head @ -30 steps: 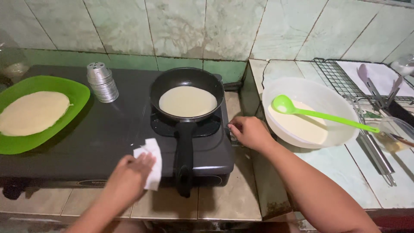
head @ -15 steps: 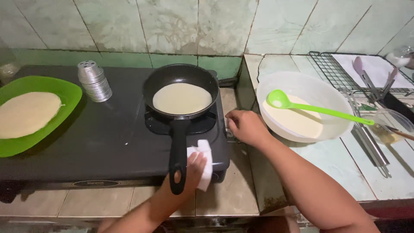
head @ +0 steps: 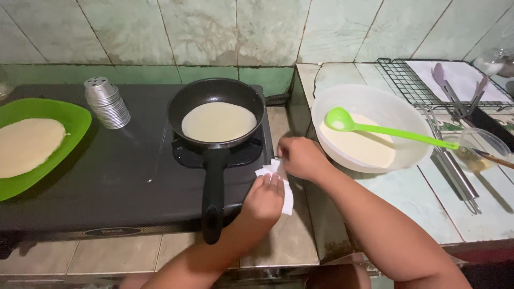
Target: The person lifts a cooked crepe from the pan onto a green plate, wipes the stove surface with a tissue, stirs the batter in a plastic bowl with a green ladle, and pours batter into the pan on a portable gas stove. They adjust the stove knob, wait while the crepe cooks, and slide the finished crepe onto the plate.
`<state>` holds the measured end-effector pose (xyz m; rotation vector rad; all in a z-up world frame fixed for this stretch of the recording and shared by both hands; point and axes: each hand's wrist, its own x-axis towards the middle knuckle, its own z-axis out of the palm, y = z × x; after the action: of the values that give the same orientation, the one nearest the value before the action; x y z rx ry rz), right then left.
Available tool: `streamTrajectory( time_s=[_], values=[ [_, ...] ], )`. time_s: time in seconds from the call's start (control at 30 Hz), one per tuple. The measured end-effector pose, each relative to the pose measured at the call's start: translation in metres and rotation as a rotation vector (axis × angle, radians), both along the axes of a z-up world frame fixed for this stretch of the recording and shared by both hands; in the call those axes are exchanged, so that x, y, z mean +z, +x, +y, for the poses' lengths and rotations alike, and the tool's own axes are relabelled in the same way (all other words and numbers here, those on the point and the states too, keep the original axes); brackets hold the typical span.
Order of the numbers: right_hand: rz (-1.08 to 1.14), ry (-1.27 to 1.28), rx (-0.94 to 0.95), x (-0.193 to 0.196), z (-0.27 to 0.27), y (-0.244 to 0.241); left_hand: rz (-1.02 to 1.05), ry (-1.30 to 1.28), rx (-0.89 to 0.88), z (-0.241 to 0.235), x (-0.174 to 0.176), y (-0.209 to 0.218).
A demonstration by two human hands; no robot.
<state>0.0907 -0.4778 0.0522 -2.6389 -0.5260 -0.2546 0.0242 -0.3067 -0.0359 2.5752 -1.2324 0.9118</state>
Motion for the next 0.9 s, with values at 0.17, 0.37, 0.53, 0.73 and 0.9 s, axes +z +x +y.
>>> streamTrajectory(
  time_s=[0.17,0.37,0.53,0.73,0.9],
  values=[
    [0.043,-0.030,-0.007,-0.006,-0.003,0.005,0.061,0.107,0.185,-0.027,0.000,0.005],
    [0.061,-0.062,-0.030,-0.013,-0.007,0.009,0.050,0.156,0.298,-0.029,-0.005,0.010],
    [0.095,-0.056,-0.042,-0.005,-0.004,0.003,0.059,0.007,0.195,0.001,0.013,-0.022],
    [0.138,-0.081,-0.046,0.000,-0.002,0.003,0.001,-0.183,0.153,0.057,-0.050,-0.037],
    [0.133,-0.075,-0.034,0.002,-0.003,0.003,-0.011,-0.402,0.108,0.089,0.015,-0.079]
  ],
)
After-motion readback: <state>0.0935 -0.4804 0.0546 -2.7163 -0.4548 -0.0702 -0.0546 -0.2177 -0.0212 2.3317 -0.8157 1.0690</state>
